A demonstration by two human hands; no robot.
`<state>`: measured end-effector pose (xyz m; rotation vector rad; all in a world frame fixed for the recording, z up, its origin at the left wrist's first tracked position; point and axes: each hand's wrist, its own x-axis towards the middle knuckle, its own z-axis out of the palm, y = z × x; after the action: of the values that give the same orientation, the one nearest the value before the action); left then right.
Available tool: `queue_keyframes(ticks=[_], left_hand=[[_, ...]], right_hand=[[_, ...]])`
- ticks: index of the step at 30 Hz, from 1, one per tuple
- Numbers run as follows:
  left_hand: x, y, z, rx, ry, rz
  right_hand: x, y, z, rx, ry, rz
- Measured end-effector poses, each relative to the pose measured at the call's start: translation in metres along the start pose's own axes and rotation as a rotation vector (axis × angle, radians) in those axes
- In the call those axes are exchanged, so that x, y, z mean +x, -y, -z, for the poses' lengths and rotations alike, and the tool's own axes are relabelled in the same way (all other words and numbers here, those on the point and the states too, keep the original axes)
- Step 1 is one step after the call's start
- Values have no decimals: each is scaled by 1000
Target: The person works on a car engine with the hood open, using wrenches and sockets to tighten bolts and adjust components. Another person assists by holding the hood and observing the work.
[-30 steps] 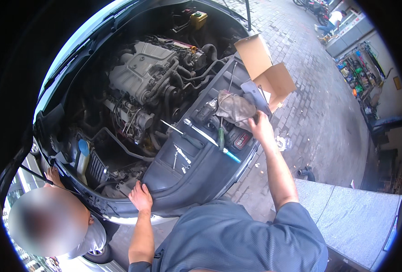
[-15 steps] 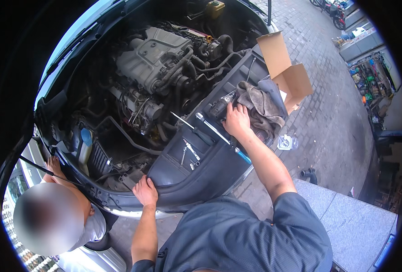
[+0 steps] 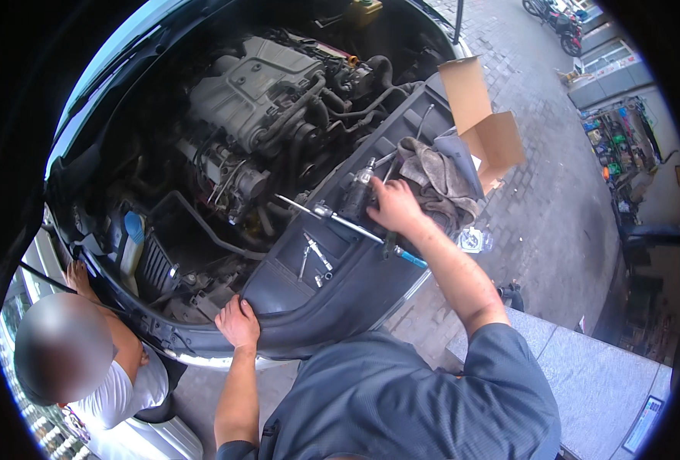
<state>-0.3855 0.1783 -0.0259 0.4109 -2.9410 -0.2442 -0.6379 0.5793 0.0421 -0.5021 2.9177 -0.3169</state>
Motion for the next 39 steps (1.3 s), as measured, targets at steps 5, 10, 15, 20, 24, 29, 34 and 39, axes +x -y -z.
queue_keyframes(ticks=[5, 10, 15, 20, 24, 29, 34, 39], left_hand=[[5, -1, 2, 2, 2, 16], [4, -2, 4, -12, -24, 39], [6, -1, 5, -21, -45, 49], [8, -5, 11, -32, -24, 61], [7, -2, 11, -31, -41, 63], [8, 0, 10, -40, -46, 69], [9, -2, 12, -46, -38, 63], [10, -2, 10, -49, -39, 59]], right_hand=[[67, -48, 15, -262, 93, -23], [111, -79, -3, -611, 220, 41], [122, -98, -9, -823, 217, 312], [130, -105, -13, -955, 246, 429], [128, -96, -8, -996, 288, 407], [133, -102, -2, -999, 209, 415], [145, -112, 9, -1078, 194, 293], [148, -125, 12, -882, 314, 297]])
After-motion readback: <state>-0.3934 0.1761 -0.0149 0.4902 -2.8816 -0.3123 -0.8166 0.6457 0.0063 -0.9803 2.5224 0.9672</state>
